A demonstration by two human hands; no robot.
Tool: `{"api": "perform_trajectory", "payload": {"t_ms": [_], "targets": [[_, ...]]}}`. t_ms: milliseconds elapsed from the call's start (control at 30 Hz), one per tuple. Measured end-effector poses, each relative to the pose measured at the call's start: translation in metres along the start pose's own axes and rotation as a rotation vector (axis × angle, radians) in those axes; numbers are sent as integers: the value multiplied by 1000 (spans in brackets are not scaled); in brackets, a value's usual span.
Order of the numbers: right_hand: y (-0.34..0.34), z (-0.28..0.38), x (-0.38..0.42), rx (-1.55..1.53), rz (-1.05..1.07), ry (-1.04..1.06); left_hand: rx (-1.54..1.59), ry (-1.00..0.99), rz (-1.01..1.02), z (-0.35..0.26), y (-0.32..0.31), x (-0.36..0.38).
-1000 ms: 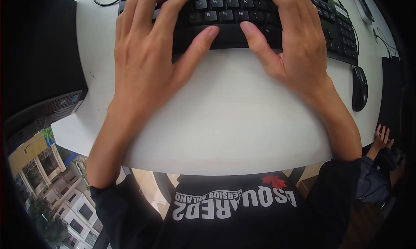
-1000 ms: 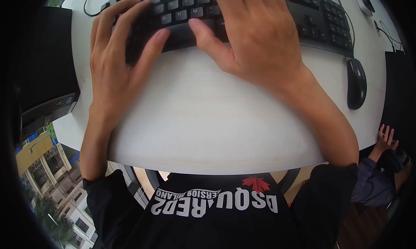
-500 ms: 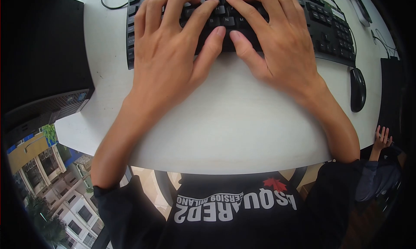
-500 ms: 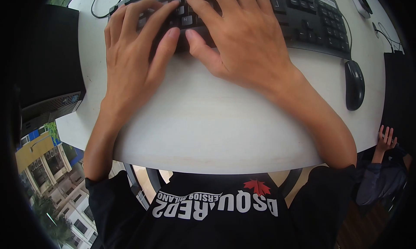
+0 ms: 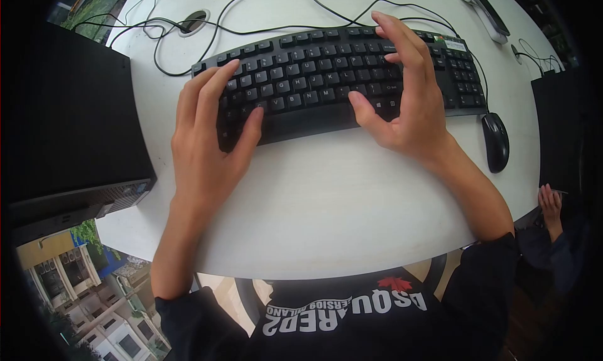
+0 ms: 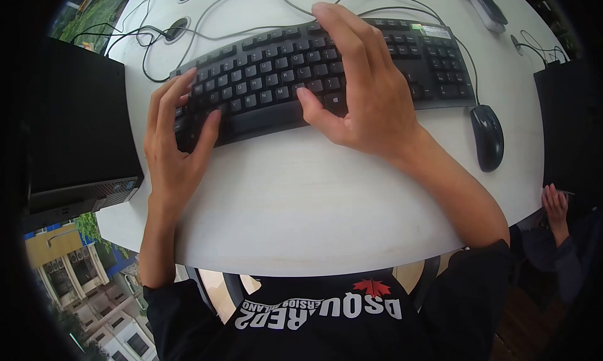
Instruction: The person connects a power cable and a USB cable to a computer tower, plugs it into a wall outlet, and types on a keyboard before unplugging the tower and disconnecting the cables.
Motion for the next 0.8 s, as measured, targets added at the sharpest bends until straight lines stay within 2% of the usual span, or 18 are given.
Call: {"api": "perform_trajectory", "payload": {"t_ms": [733, 800], "targets": [[-8, -1, 2, 51, -44, 36, -17, 10, 95, -7, 5, -5], [-9, 0, 2, 53, -50, 44, -60, -56, 75, -4, 4, -5]]}}
Point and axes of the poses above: each hand's wrist, its own x-axis away from the middle knuckle, its own y-axis out of the back of the hand, z = x × y, the point moved 1 cm from there along -x, towards the middle knuckle, and after that the axes turned 9 degrees about -y, right-handed, at the moved point
